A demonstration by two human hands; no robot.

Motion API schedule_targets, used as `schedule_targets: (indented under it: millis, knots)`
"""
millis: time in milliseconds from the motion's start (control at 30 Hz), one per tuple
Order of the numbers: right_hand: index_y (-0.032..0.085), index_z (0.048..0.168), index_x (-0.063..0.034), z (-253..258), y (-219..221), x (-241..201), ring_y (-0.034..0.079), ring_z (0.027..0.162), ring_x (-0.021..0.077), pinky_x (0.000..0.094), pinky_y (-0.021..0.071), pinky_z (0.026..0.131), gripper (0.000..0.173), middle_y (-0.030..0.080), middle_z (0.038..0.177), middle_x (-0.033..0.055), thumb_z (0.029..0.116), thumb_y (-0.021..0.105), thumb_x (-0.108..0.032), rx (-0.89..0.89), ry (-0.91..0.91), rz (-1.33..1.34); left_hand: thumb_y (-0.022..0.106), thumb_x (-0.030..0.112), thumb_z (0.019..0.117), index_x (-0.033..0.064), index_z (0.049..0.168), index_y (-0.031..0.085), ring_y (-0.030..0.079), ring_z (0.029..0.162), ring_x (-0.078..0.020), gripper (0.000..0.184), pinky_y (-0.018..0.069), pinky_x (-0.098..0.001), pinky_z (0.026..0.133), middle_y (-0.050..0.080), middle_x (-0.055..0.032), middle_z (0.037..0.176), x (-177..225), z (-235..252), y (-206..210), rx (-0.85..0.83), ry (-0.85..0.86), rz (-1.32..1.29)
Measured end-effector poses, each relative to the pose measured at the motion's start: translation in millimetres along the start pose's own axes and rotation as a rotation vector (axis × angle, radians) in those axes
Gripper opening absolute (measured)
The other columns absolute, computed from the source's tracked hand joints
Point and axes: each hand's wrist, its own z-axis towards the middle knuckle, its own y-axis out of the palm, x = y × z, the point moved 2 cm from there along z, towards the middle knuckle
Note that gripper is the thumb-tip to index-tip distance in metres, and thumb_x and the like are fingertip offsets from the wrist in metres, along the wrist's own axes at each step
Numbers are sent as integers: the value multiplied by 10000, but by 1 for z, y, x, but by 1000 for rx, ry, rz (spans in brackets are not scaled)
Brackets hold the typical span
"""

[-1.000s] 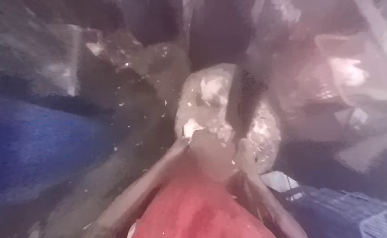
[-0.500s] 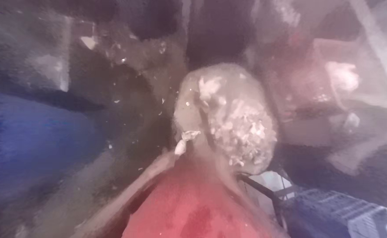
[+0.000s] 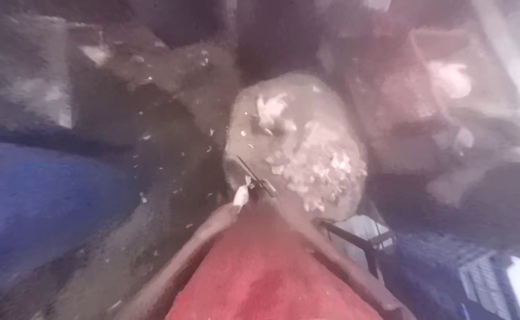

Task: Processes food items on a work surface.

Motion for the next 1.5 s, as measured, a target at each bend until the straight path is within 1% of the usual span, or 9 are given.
schedule_targets:
  millis: [167,400,533,633,767,900,1067,1300,1500]
  knots:
    - [569,1268,79,-37,12,-25,612,751,99,303,560,731,535,637,874,78,1078,378,-383,138,-246,350,336,414,1120,31,1220,601,603,752,-191,476,534,-407,731,629,-102,911,-13,-14,-9,7,12,-5]
    - [615,1315,-58,-5,0,11,676,1007,284,516,541,931,555,689,1099,162,1087,364,-498,-10,27,65,393,412,1107,72,1158,625,573,694,-145,414,520,-357,676,607,-44,846,7,-10,-33,30,140,21]
    - [554,1280,29,-49,-33,-62,580,697,69,285,543,660,776,609,827,3,1031,303,-663,271,-380,392,445,438,1084,60,1279,617,672,1064,-321,458,516,-565,966,688,-180,1133,10,24,-47,190,118,207]
    - [606,1214,98,-68,-22,-81,653,967,28,241,558,893,981,701,1040,65,917,367,-805,346,-538,478,438,460,1079,59,1285,618,664,1117,-365,485,500,-603,980,686,-205,1170,18,27,-53,227,100,306]
    - [563,1373,-26,0,12,-7,661,1092,273,484,524,984,576,664,1205,189,1086,383,-493,-24,-131,4,417,399,1099,57,1350,590,645,1167,-366,458,484,-592,1023,666,-215,1234,22,24,-54,146,89,310]
    - [576,1377,-74,-19,-16,-38,676,1036,282,504,537,944,510,689,1131,160,1087,381,-446,23,-113,-31,373,417,1114,68,1286,563,575,667,-132,433,522,-316,628,607,-51,868,13,25,-19,117,70,-136]
    - [618,1210,109,-54,-13,-79,665,868,31,254,581,831,885,710,964,86,994,358,-709,354,-557,417,345,387,1127,24,1282,574,599,650,-133,456,535,-314,616,650,-68,884,17,34,6,72,-33,-293]
    - [593,1316,-78,1,18,-6,629,853,188,403,546,790,543,647,1009,102,1098,326,-498,-90,94,265,356,418,1118,61,1236,586,579,648,-145,441,522,-331,627,622,-52,842,28,18,-8,103,51,-110]
    - [562,1232,18,-54,-35,-93,582,684,6,241,549,650,595,608,802,-49,1040,484,-540,300,-520,640,530,331,1059,134,1408,542,715,932,-309,400,575,-520,863,718,-155,1046,14,29,-37,532,143,193]
